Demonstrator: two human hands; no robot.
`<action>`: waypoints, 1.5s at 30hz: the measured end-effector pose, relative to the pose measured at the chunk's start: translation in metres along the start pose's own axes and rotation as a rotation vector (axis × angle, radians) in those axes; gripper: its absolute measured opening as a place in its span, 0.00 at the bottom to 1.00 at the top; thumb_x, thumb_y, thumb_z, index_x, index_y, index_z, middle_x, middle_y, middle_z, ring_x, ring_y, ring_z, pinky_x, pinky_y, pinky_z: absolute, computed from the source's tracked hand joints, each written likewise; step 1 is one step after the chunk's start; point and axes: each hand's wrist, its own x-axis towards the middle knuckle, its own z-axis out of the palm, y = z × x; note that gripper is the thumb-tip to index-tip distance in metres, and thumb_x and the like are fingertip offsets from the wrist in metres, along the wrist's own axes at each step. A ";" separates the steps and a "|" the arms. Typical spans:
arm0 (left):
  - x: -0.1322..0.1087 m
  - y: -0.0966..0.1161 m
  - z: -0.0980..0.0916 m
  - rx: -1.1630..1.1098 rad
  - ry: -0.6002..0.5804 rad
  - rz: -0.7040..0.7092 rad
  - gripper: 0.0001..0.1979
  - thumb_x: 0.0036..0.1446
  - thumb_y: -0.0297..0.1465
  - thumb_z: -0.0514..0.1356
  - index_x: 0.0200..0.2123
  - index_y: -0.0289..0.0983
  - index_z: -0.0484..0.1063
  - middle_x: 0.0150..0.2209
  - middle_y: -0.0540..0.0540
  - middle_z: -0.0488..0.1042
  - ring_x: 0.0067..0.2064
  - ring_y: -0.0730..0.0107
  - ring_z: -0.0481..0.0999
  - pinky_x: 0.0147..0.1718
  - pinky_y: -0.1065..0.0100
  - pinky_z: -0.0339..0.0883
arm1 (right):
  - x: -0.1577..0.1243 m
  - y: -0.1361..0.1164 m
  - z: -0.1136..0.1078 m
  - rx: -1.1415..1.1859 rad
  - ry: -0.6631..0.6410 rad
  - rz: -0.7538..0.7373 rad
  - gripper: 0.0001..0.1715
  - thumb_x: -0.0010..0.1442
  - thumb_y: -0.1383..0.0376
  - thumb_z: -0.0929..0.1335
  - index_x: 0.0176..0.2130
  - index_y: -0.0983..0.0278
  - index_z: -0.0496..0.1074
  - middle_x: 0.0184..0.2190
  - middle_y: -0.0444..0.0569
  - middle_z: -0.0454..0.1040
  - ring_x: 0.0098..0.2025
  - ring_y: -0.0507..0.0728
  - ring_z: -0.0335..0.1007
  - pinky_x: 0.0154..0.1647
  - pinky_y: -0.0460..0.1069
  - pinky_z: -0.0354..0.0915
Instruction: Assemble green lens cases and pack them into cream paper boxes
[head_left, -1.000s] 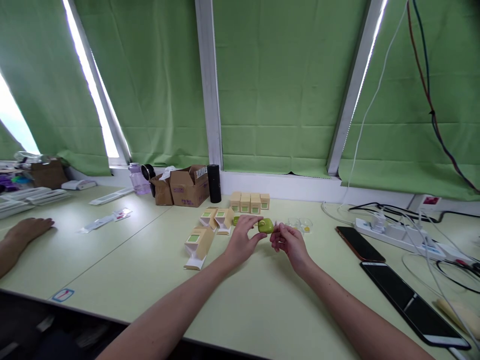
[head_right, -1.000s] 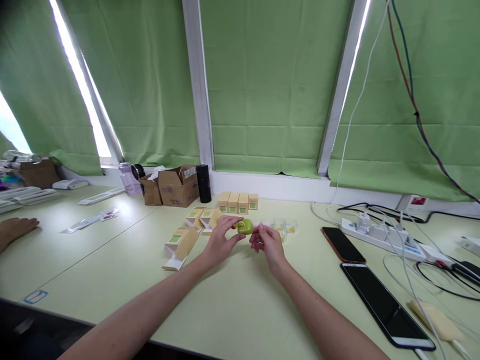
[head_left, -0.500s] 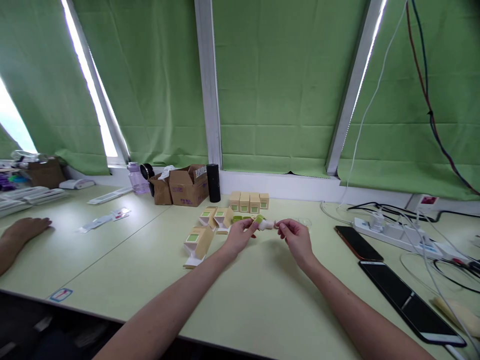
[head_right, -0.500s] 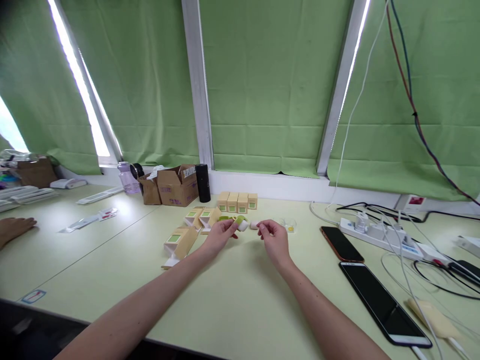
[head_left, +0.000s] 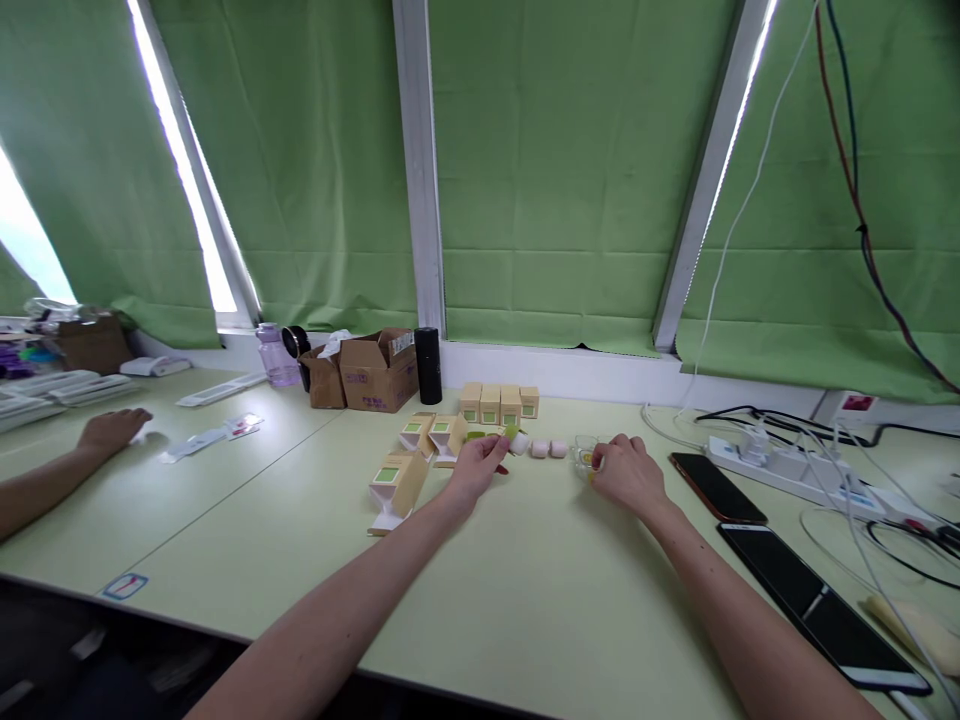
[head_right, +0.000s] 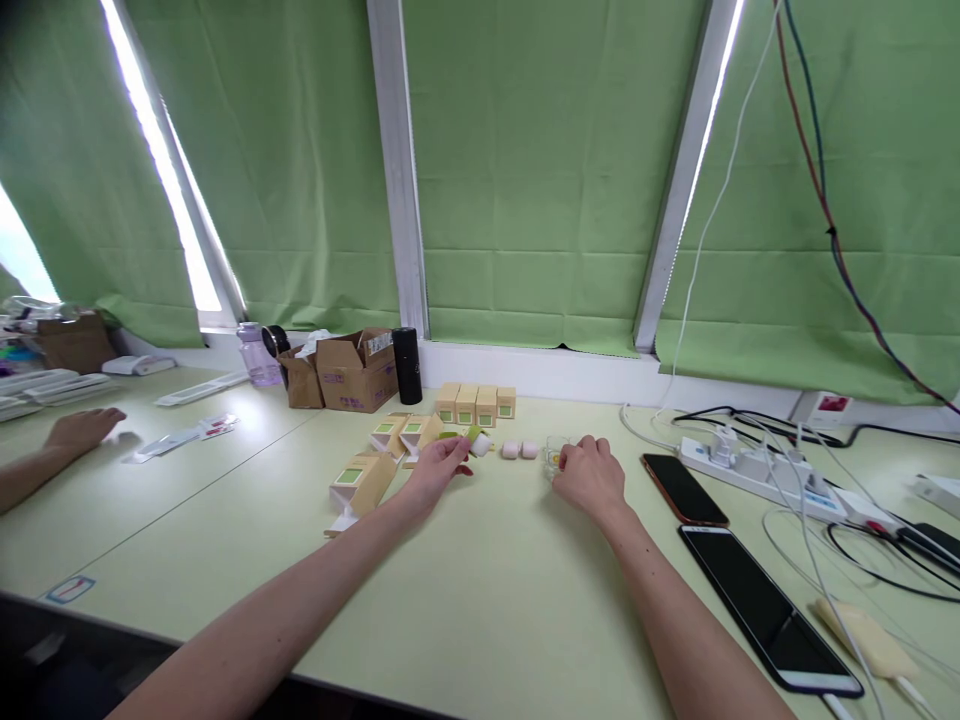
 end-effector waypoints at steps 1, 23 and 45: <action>0.000 0.000 0.000 -0.002 0.005 0.002 0.28 0.52 0.56 0.65 0.32 0.34 0.80 0.31 0.46 0.73 0.34 0.68 0.69 0.34 0.66 0.71 | 0.000 -0.001 0.001 -0.011 -0.008 -0.007 0.11 0.48 0.71 0.70 0.33 0.60 0.80 0.42 0.59 0.73 0.51 0.69 0.63 0.38 0.55 0.59; 0.000 0.002 -0.002 -0.169 0.065 0.006 0.27 0.51 0.55 0.68 0.36 0.34 0.80 0.34 0.44 0.74 0.36 0.69 0.70 0.35 0.67 0.70 | -0.028 -0.059 -0.003 1.827 -0.435 -0.063 0.25 0.45 0.59 0.81 0.42 0.57 0.74 0.46 0.50 0.79 0.44 0.61 0.76 0.39 0.54 0.71; -0.005 0.004 -0.002 -0.151 -0.022 0.072 0.24 0.53 0.52 0.68 0.33 0.34 0.79 0.35 0.44 0.77 0.37 0.68 0.73 0.37 0.67 0.69 | -0.027 -0.075 0.018 1.507 -0.171 -0.040 0.35 0.38 0.58 0.84 0.43 0.59 0.72 0.36 0.47 0.81 0.38 0.58 0.76 0.34 0.50 0.71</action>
